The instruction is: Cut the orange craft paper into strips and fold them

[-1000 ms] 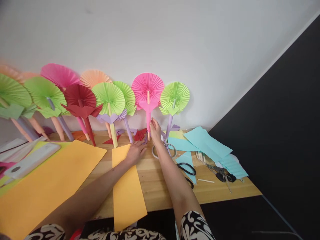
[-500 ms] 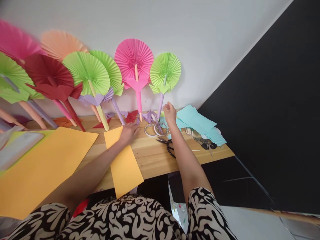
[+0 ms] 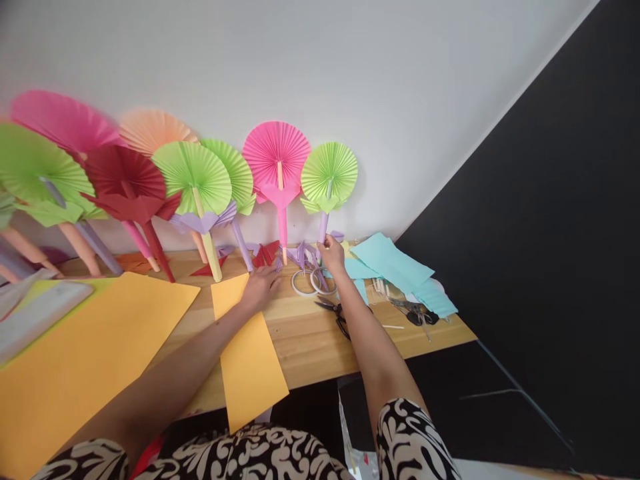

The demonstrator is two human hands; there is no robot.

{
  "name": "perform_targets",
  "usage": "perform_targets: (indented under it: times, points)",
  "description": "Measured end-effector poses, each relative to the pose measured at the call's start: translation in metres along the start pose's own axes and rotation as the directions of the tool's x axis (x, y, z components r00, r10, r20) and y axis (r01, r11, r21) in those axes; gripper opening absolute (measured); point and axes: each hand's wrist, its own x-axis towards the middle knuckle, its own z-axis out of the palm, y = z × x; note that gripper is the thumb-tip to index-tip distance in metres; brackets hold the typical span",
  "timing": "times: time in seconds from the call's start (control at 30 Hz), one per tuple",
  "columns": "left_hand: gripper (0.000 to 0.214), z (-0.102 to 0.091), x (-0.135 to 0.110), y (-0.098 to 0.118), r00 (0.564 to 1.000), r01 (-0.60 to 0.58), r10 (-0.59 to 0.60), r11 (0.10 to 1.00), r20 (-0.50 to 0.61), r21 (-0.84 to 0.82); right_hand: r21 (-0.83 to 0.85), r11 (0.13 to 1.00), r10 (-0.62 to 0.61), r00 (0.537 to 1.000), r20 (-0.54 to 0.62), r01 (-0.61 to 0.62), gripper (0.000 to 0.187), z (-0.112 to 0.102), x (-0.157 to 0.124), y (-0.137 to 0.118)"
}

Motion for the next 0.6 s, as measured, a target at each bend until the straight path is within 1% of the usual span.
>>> perform_targets:
  times: [0.17,0.27,0.33,0.4,0.47,0.53,0.57,0.6]
  points:
    - [0.028,0.001,-0.001,0.0,1.0,-0.004,0.004,1.0,-0.002,-0.012,-0.043,0.999,0.012,1.0,0.015,-0.012,0.025,0.002,-0.004,-0.004]
    - [0.027,0.002,-0.001,0.0,1.0,-0.004,0.004,1.0,-0.01,-0.012,-0.059,0.998,0.023,0.999,0.04,-0.021,0.026,0.001,-0.003,-0.012]
    - [0.027,0.002,-0.001,0.0,1.0,-0.007,0.007,1.0,-0.019,-0.01,-0.067,0.997,0.026,0.998,0.049,-0.023,0.03,-0.005,-0.005,-0.02]
    - [0.027,0.002,-0.001,-0.001,1.0,-0.011,0.01,1.0,-0.029,-0.009,-0.077,0.997,0.026,0.999,0.034,-0.023,0.037,-0.016,-0.013,-0.031]
    - [0.027,0.002,-0.001,-0.001,0.999,-0.012,0.012,1.0,-0.039,-0.009,-0.087,0.996,0.02,1.0,0.008,-0.019,0.043,-0.032,-0.032,-0.043]
    - [0.027,0.001,-0.001,-0.001,0.999,-0.012,0.012,1.0,-0.049,-0.008,-0.082,0.997,0.002,1.0,0.019,0.0,0.045,-0.05,-0.063,-0.055]
    - [0.028,0.001,-0.001,-0.001,0.999,-0.013,0.012,1.0,-0.052,-0.007,-0.071,0.997,-0.008,0.999,0.052,0.011,0.044,-0.058,-0.084,-0.06]
    - [0.027,0.001,-0.001,-0.001,0.998,-0.013,0.013,1.0,-0.055,-0.005,-0.049,0.998,-0.022,0.993,0.116,0.028,0.043,-0.066,-0.106,-0.064]
